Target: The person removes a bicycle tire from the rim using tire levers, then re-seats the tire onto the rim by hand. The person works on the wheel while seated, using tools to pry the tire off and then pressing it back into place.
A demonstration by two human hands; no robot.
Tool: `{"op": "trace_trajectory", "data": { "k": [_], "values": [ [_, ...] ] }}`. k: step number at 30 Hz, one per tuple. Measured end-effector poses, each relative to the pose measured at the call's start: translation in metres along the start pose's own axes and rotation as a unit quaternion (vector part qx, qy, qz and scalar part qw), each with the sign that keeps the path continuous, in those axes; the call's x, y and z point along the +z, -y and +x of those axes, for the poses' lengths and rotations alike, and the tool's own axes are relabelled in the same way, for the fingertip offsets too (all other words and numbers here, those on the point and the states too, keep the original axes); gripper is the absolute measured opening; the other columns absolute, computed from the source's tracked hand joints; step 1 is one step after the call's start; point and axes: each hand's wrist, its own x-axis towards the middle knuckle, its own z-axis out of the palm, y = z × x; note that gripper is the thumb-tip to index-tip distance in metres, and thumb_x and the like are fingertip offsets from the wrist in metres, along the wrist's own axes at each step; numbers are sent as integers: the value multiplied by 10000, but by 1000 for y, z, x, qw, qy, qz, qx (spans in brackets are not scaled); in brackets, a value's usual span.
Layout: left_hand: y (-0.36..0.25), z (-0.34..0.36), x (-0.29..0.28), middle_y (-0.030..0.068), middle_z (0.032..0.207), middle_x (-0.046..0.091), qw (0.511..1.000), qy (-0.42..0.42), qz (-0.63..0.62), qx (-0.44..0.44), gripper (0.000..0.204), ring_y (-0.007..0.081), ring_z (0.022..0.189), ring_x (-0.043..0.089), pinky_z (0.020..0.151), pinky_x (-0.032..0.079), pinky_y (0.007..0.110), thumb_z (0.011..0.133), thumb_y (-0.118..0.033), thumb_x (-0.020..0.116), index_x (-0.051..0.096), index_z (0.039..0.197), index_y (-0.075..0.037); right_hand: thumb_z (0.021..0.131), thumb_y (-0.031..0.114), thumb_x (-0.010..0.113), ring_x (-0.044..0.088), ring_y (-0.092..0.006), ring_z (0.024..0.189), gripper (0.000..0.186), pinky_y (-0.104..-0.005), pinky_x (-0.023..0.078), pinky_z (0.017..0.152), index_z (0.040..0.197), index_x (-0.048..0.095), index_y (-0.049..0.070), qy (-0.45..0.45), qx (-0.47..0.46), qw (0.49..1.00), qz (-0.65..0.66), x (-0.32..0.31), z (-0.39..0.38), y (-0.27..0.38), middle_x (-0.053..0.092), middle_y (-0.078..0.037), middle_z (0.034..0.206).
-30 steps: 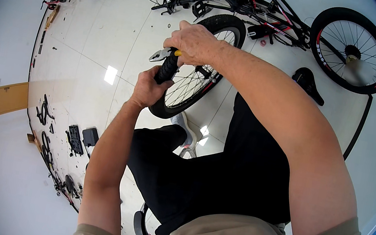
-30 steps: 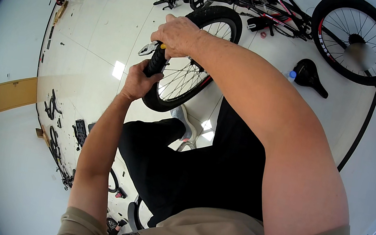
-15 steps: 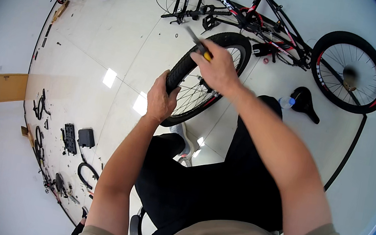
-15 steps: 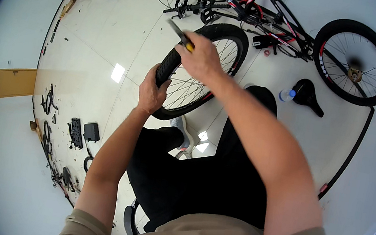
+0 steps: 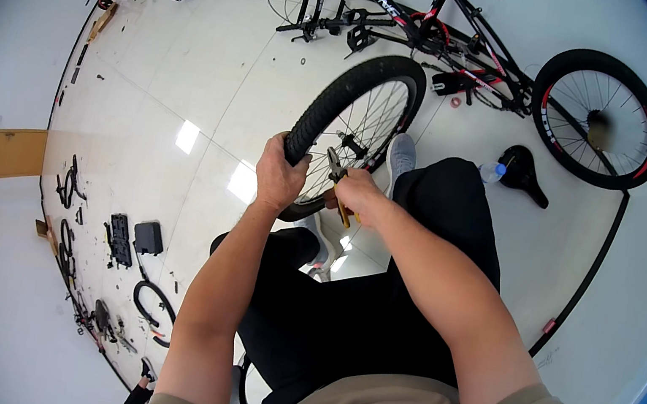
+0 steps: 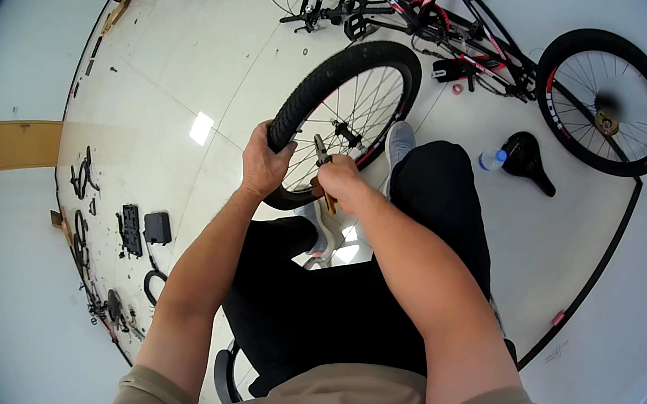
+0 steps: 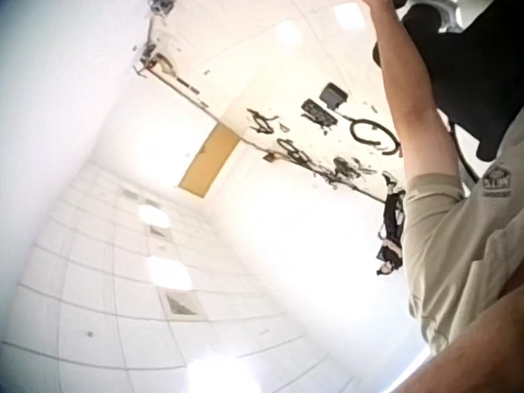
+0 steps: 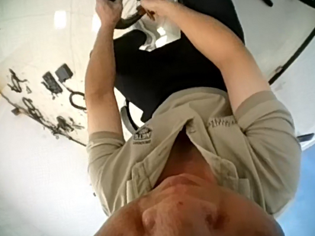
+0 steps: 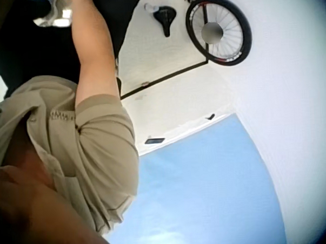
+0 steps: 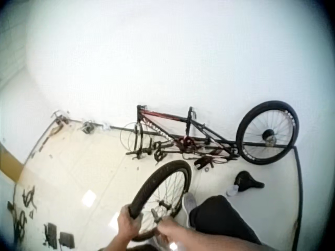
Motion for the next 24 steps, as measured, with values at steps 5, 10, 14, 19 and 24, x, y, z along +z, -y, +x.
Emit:
{"op": "trace_trajectory", "data": {
  "k": [5,10,14,19,24],
  "values": [
    [4,2,-5,223,1117,687,995,21,-25,-91,540,389,1007,686,899,539,442,821,-181,815,580,1267,12,974,28,401,664,-234,737,308,-395,525,599,1238,559,17,25,-23,999,5,3,14,6,702,-166,1004],
    [17,-5,-6,216,1094,691,997,22,-18,-77,519,378,990,688,892,539,441,825,-179,814,588,1252,10,1001,58,406,662,-192,730,267,-374,574,612,1201,580,25,65,-12,997,-38,14,11,20,697,-118,994],
    [10,-3,-3,180,985,716,998,-2,-27,-59,528,300,884,692,835,543,398,829,-184,813,584,1253,31,990,47,408,651,-193,714,266,-378,575,591,1191,580,23,75,-23,997,-26,14,12,20,678,-100,931],
    [3,1,-1,204,1083,689,996,4,-32,-82,510,361,979,688,873,540,430,816,-176,809,594,1240,9,988,33,413,639,-181,704,212,-374,572,577,1110,586,31,90,-23,996,-3,15,15,19,650,-77,873],
    [1,-1,-2,201,1083,688,995,1,-47,-83,518,361,984,687,874,539,429,822,-192,803,594,1250,11,985,26,426,627,-178,663,163,-364,568,559,1033,582,29,112,-42,993,-20,16,11,22,631,-67,816]
  ]
}}
